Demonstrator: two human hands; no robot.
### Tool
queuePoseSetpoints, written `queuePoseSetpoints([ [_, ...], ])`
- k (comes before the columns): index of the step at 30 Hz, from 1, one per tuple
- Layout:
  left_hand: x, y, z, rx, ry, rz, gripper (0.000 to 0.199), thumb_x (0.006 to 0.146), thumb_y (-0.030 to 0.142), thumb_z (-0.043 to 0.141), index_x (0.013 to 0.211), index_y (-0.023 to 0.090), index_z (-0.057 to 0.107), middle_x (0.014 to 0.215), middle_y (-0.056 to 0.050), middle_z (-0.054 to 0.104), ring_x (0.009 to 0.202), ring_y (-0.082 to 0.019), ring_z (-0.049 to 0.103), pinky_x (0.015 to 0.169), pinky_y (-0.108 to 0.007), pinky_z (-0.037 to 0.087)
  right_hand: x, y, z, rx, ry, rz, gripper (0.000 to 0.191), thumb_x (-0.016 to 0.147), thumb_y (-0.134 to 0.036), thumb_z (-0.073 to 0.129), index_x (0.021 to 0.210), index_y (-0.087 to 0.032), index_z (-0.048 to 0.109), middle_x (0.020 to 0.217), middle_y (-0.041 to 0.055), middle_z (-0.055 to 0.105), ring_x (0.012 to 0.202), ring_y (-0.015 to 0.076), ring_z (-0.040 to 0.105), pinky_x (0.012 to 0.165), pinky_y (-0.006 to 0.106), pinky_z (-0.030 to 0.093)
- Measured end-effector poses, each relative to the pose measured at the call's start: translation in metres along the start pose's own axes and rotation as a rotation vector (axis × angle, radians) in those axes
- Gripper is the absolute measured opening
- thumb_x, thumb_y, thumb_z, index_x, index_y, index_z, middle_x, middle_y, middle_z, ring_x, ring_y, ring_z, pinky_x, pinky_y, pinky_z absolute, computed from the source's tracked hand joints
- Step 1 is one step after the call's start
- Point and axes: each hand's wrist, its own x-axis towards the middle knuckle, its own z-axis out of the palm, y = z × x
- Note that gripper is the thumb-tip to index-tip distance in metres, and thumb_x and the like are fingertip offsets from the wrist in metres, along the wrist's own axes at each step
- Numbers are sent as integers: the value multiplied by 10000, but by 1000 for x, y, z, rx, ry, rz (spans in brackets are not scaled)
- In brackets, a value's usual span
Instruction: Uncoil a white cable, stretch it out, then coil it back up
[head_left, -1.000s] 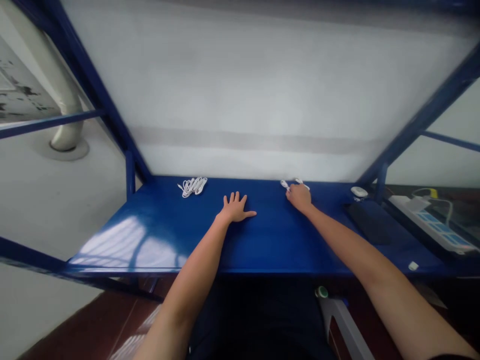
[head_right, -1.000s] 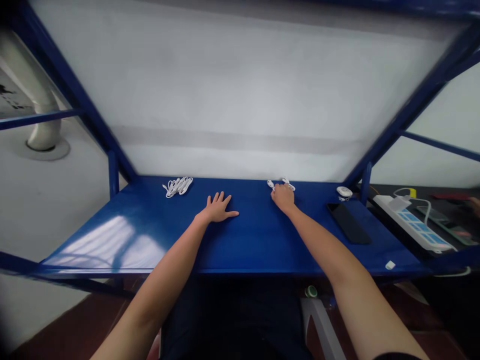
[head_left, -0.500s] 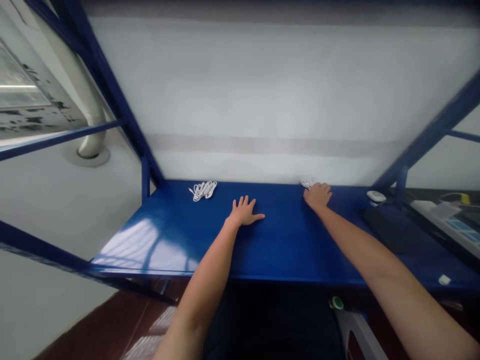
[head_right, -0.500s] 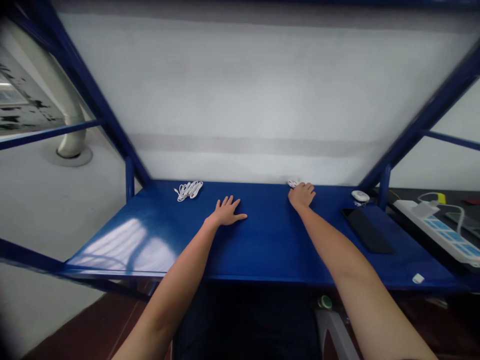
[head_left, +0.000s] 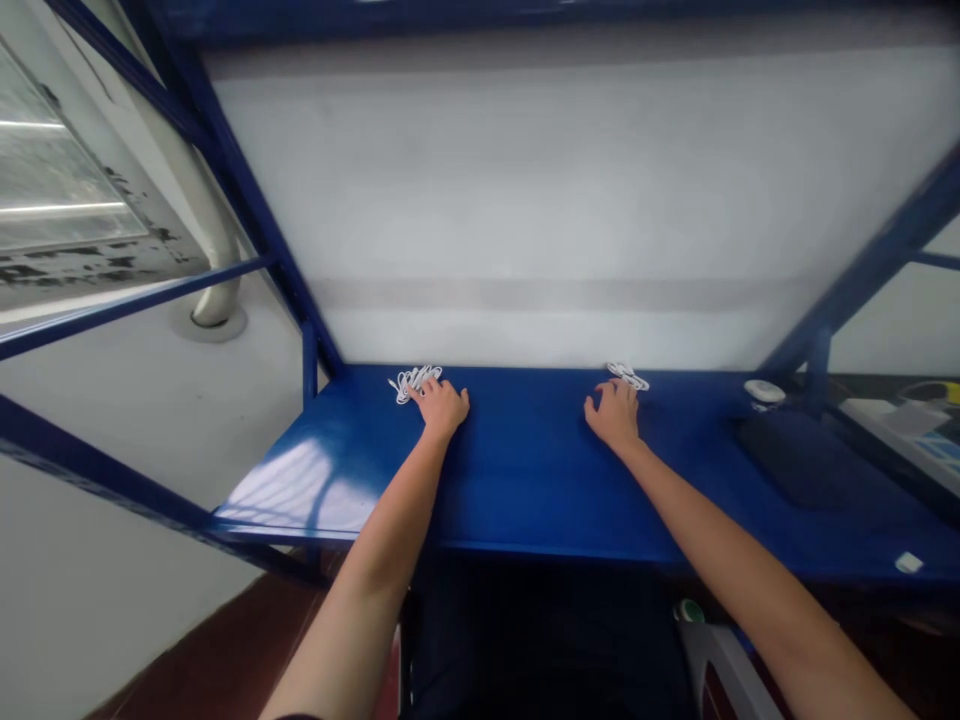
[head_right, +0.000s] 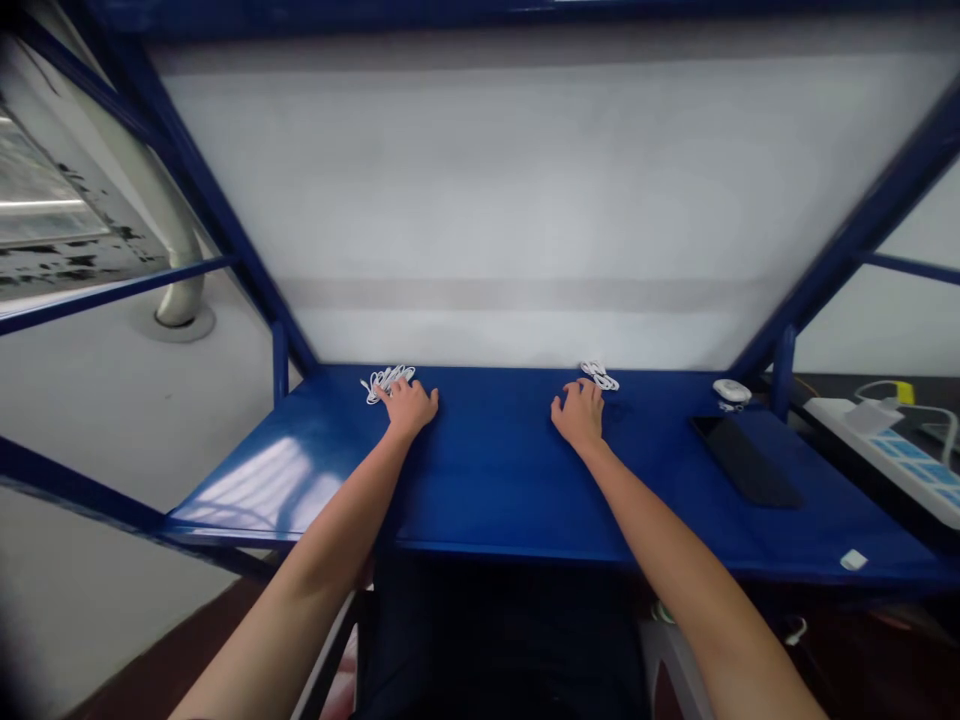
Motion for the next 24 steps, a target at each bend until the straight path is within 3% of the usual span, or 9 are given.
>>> queuePoseSetpoints([
  [7,12,-12,-2,76,3,57,582,894,457,337,1171,63,664,1269,-263,566,1259,-416,407,1084,-657,107,1,4,1,41,-7,31,314,857,-302,460,1036,-110,632,1229,211,466,1175,343,400,957,459,374],
  [12,1,0,-10,95,-66,106,565,890,435,347,1162,69,682,1299,-252,551,1280,-429,377,1062,-636,179,3,6,4,59,-3,62,305,856,-305,463,1022,-117,637,1212,204,476,1173,343,398,954,457,375],
  [16,-33,33,-18,66,-94,272,574,891,481,350,1154,94,684,1309,-237,544,1263,-408,382,1062,-602,193,4,6,4,55,-10,80,286,857,-305,469,1005,-129,639,1181,189,490,1157,337,413,946,452,379],
  [20,-71,81,-29,-72,-184,459,577,885,524,386,1127,90,680,1240,-248,575,1192,-403,441,975,-553,323,4,4,1,52,-25,106,276,857,-293,475,1006,-130,642,1180,184,500,1156,328,419,956,442,377],
  [24,-82,114,-35,-218,-208,567,501,890,517,421,1072,132,684,1118,-208,641,1109,-377,521,905,-514,402,3,1,-2,46,-29,107,280,855,-284,481,1017,-127,646,1179,180,509,1165,321,417,965,423,373],
])
